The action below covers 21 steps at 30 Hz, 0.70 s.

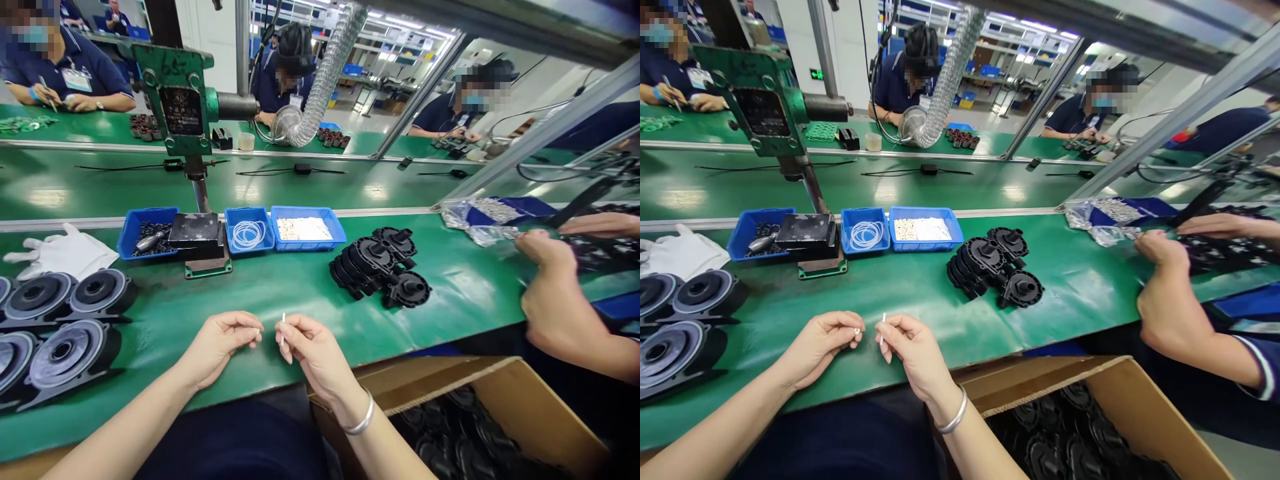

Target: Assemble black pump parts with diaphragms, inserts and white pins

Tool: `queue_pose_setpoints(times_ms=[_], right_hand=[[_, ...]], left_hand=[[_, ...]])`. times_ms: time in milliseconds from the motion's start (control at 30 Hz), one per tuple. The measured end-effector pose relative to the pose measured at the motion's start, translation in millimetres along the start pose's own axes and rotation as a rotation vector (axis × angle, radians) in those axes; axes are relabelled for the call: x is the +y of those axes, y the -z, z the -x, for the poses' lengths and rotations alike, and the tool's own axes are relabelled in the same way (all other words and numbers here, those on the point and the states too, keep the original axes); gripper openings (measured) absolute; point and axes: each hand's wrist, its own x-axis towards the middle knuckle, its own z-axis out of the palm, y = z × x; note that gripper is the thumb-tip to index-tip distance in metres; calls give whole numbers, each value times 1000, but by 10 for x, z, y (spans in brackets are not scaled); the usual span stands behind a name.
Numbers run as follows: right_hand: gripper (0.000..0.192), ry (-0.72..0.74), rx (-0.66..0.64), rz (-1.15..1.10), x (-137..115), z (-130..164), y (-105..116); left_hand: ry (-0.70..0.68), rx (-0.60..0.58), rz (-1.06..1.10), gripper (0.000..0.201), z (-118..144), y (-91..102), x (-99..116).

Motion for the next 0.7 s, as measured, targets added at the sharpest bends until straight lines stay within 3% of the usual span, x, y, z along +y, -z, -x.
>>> queue_pose_setpoints(times_ms=[200,533,600,700], right_hand=[[20,95,-7,-12,-26,-30,-136],[16,207,43,192,50,-7,-182],[12,302,60,307,60,14,-185],[5,565,81,587,60,53,-194]], left_hand=[[159,34,200,25,-2,-6,-39],[165,16,224,22,12,1,-55],[173,24,235,24,11,13,-67],[183,35,243,24,7,27,-75]])
